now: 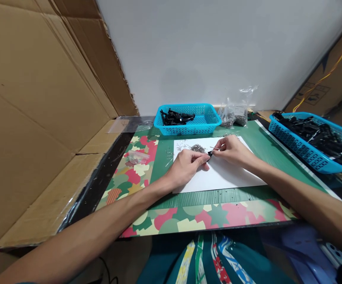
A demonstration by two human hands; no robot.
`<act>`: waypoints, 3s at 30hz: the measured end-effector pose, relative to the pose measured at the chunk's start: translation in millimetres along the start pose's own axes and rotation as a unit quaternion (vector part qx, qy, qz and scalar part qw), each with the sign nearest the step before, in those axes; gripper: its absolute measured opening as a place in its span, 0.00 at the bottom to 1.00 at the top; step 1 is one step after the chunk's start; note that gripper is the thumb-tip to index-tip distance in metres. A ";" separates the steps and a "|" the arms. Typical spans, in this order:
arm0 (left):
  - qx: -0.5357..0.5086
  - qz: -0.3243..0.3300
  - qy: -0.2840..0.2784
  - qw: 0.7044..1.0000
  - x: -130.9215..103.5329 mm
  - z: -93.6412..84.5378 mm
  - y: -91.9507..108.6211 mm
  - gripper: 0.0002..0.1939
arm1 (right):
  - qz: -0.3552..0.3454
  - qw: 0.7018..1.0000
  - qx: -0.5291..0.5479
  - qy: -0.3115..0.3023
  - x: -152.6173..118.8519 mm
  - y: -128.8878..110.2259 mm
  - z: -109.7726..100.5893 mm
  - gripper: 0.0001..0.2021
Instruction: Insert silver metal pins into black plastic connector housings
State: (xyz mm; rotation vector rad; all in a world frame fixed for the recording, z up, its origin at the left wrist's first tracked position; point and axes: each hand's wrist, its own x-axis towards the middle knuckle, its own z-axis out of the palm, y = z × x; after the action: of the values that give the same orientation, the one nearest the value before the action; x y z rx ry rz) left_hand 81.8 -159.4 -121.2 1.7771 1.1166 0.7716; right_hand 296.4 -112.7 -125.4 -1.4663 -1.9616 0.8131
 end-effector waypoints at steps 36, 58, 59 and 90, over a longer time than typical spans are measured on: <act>0.035 -0.013 -0.024 0.999 1.2 -5.1 -0.6 0.26 | -0.036 0.963 0.252 -0.082 10.7 13.5 -19.8 0.31; 0.036 0.006 -0.031 0.999 1.9 -5.0 1.5 0.24 | -0.096 0.967 0.186 -0.146 15.8 23.5 -14.5 0.18; 0.036 0.007 -0.031 0.999 2.0 -5.0 1.9 0.24 | -0.101 0.968 0.180 -0.147 15.5 22.9 -14.9 0.18; -0.050 -0.048 -0.024 0.997 1.8 2.5 -8.6 0.24 | -0.094 0.983 0.104 -0.120 14.6 13.5 -19.3 0.09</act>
State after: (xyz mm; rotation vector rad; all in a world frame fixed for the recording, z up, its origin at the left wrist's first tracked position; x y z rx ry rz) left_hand 81.4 -156.8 -130.0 1.6379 1.1057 0.7111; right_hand 315.4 -92.9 -121.6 -1.0852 -2.0789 1.1119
